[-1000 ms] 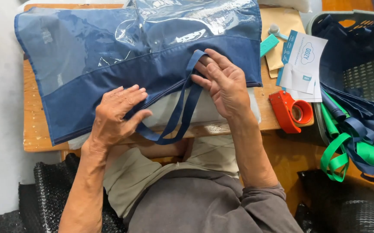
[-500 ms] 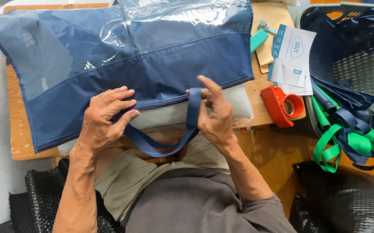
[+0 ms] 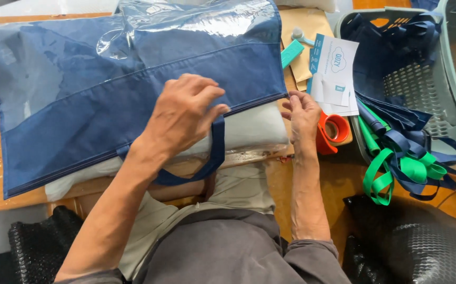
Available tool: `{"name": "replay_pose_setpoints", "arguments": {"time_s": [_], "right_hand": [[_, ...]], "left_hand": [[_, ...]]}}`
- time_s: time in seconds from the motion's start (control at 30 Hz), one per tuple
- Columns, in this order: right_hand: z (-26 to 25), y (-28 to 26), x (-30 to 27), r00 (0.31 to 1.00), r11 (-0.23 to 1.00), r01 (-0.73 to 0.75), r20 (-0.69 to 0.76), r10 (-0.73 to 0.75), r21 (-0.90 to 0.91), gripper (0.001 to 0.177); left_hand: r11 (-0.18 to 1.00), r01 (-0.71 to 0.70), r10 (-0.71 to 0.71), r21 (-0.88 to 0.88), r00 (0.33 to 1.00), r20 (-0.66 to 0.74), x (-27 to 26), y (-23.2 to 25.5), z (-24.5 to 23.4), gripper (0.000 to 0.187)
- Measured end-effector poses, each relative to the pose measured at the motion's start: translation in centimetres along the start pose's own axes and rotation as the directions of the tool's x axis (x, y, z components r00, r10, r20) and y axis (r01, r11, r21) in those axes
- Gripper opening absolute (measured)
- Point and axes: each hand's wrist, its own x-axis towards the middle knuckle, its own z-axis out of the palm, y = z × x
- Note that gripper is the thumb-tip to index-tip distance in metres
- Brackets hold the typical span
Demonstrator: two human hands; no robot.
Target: The person places a blue reusable bag over a plastic-wrapped pillow on a wooden table, then folds the bag's top edge down to enclose the pillow. The person smooths the bag and adjusts the handles to complete the packing.
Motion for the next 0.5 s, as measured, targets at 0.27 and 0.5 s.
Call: {"name": "replay_pose_setpoints", "arguments": {"time_s": [0.27, 0.5], "right_hand": [[1.1, -3.2, -0.1, 0.995, 0.994, -0.083, 0.041, 0.086, -0.071, 0.012], [1.5, -1.0, 0.4, 0.988, 0.992, -0.096, 0.111, 0.105, -0.085, 0.011]], "left_hand": [[0.984, -0.181, 0.171, -0.002, 0.929, 0.328, 8.9, -1.0, 14.9, 0.006], [0.99, -0.143, 0.1, 0.012, 0.745, 0.659, 12.7, 1.0, 22.0, 0.012]]}}
